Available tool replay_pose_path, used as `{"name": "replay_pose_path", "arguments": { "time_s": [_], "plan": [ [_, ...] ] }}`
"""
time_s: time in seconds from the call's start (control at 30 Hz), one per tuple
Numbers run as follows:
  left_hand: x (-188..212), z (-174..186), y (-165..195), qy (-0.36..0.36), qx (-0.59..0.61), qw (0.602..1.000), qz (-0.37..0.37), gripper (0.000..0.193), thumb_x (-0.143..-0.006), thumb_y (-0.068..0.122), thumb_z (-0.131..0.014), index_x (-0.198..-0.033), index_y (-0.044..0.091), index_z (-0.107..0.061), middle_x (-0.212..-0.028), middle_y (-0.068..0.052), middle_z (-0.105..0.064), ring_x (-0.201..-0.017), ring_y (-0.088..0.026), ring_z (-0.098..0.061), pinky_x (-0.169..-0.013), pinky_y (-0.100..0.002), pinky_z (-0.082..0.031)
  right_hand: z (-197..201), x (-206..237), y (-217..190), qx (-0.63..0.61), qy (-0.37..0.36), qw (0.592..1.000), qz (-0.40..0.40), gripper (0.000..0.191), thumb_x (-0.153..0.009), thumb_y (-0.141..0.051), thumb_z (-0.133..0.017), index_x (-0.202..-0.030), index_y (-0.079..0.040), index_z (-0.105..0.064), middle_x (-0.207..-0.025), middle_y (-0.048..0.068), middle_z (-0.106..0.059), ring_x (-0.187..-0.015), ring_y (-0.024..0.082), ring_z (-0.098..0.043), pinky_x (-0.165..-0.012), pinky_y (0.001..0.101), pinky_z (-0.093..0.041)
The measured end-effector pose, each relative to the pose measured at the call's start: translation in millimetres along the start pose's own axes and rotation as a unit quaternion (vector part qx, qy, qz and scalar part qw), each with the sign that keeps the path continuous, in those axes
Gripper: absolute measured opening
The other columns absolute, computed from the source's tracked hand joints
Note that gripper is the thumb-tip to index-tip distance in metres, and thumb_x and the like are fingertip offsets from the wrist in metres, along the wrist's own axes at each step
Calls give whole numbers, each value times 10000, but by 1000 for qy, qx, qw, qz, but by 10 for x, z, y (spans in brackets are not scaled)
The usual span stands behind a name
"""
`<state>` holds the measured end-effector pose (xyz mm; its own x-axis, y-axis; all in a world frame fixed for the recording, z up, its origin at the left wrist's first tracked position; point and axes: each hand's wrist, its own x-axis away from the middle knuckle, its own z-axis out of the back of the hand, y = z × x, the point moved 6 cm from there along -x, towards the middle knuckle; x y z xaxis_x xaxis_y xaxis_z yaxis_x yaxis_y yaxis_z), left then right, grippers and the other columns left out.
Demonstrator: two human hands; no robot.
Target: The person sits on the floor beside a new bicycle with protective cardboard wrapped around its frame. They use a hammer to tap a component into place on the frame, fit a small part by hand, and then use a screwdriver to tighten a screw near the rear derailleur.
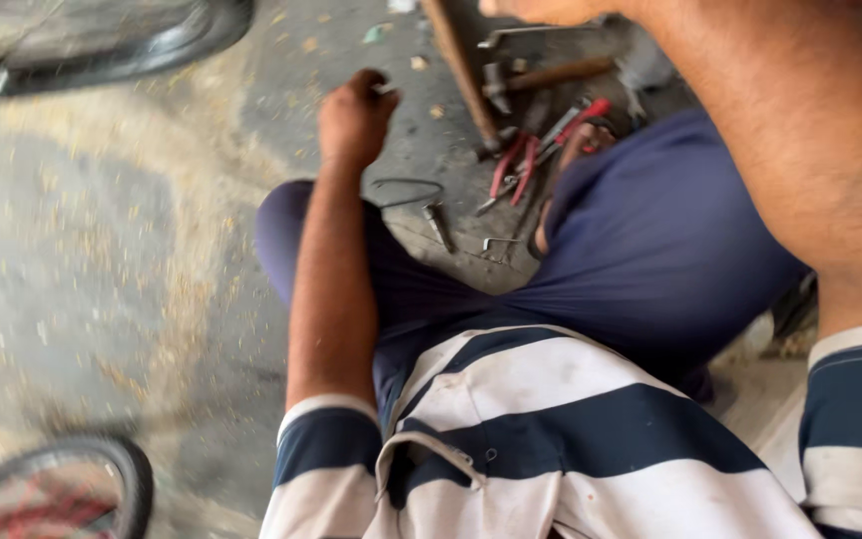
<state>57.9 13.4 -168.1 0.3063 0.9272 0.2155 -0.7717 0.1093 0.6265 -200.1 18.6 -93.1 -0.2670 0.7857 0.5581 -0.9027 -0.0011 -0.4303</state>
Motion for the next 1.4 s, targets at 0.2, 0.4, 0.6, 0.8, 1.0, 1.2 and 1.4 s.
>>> {"name": "replay_pose_path", "arguments": {
  "time_s": [0.2,0.4,0.6,0.8,1.0,1.2,1.4],
  "plan": [
    [-54,-192,-136,-63,-90,994,-19,288,-961,200,-695,-1223,90,-740,-1187,-160,-743,-1106,-354,-685,-938,-469,-521,341,1501,627,-176,257,927,207,573,-994,-280,-723,-1445,10,-519,-1164,182,-665,-1017,299,-668,-807,449,-558],
    [54,-310,-27,-106,-119,987,-31,212,-1044,208,-617,-1189,122,-745,-949,-110,-758,-851,-273,-712,-765,-436,-540,-1019,3025,1624,30,739,637,-217,466,-984,-331,-755,-1234,23,-585,-929,133,-639,-785,306,-618,-683,429,-518],
    [173,-542,317,-135,-234,961,-58,211,-1064,218,-608,-1203,178,-761,-926,-68,-768,-893,-263,-713,-840,-428,-532,-3444,3098,1501,-346,248,829,-363,357,-920,-266,-658,-1233,-96,-641,-1074,202,-686,-956,435,-646,-794,566,-501],
    [245,-665,606,-128,-291,948,-26,299,-1008,122,-556,-1185,204,-782,-999,-81,-776,-1000,-309,-689,-868,-478,-519,-3607,3540,1687,-252,294,846,-365,299,-889,-297,-638,-1141,-142,-683,-1066,138,-714,-947,380,-687,-782,522,-538],
    [354,-763,817,-154,-276,936,-157,241,-1001,120,-568,-1173,90,-735,-1103,-173,-752,-1050,-379,-691,-965,-499,-523,-3484,4272,2528,-253,526,693,-423,341,-972,-313,-652,-1210,-74,-702,-1145,200,-707,-979,412,-675,-814,489,-524],
    [477,-602,650,-172,-219,958,-65,343,-882,135,-585,-1193,65,-712,-1109,-230,-728,-1083,-434,-671,-920,-526,-510,-3511,4410,2794,-313,510,700,-391,204,-970,-188,-754,-1069,-14,-714,-966,198,-721,-875,371,-716,-771,461,-548],
    [653,-477,609,-173,-266,946,-68,299,-936,238,-700,-1180,66,-705,-1046,-179,-749,-1029,-403,-687,-905,-508,-518,-3314,3678,2420,-322,450,768,-322,175,-970,-194,-737,-1038,-34,-717,-950,183,-720,-866,365,-711,-779,469,-552]
  ]
}}
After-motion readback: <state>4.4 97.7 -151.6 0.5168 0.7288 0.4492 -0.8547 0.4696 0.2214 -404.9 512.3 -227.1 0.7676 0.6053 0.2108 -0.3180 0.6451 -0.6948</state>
